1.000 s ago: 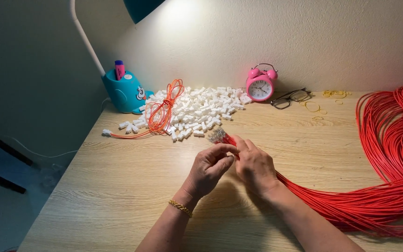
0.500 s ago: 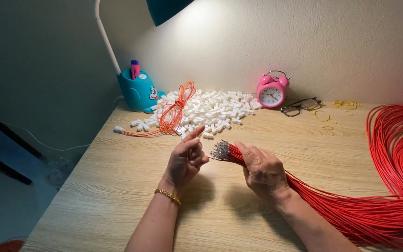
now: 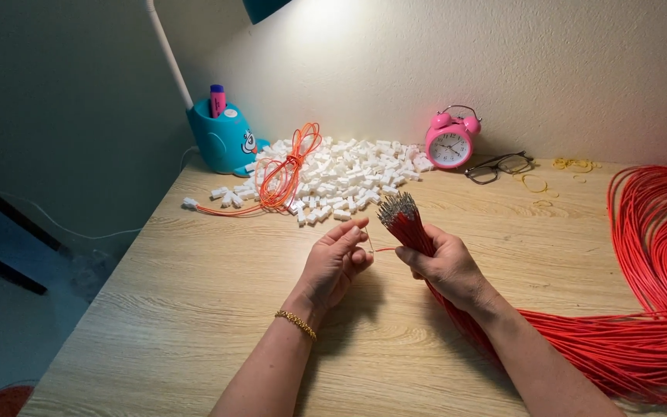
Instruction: The person gathers a bundle of red wires with exposed metal tips and aligns them on a wooden table. They then pick up small white plastic connectors and slide them onto the ends of the wires.
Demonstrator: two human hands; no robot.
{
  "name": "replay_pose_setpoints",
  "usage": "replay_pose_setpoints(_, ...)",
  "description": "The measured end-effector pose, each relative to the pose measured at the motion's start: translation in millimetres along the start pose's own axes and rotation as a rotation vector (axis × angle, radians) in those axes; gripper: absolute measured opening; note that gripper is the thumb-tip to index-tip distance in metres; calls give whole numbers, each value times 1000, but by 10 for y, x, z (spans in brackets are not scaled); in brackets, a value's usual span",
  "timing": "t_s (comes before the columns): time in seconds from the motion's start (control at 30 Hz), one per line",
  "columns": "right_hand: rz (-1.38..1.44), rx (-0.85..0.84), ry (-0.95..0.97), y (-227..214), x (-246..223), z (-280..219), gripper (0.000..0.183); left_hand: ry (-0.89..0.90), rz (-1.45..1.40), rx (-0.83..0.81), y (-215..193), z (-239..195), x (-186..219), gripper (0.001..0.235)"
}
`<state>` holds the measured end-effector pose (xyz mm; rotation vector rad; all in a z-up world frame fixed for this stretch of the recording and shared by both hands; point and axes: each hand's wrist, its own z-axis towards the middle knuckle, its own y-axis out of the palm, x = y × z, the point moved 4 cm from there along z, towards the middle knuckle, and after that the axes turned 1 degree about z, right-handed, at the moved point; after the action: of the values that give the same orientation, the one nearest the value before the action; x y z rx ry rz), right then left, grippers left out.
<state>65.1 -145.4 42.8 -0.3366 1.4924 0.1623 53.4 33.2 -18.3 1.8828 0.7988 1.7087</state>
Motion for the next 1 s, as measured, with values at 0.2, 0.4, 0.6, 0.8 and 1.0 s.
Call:
replay_pose_setpoints(0.2,-84,-1,63,45,77,38,17,65,-111,15,-6,13,-4,23)
replay_pose_setpoints(0.4,-111,22,139,67,121,15,21,49,-126,50,43,-39,-4,19)
replay_pose_setpoints(0.6,9,33,142,-20,155,33,22,-23,-93,86,-80,47,-159,20)
replay_pose_setpoints(0.8,75,17,115,-23,160,36,20,3,-15,95,-64,39,-149,21)
replay_pose_setpoints(1.0,-24,-72,55,139,136,-8,14,254,190,268,-150,-19,347,19)
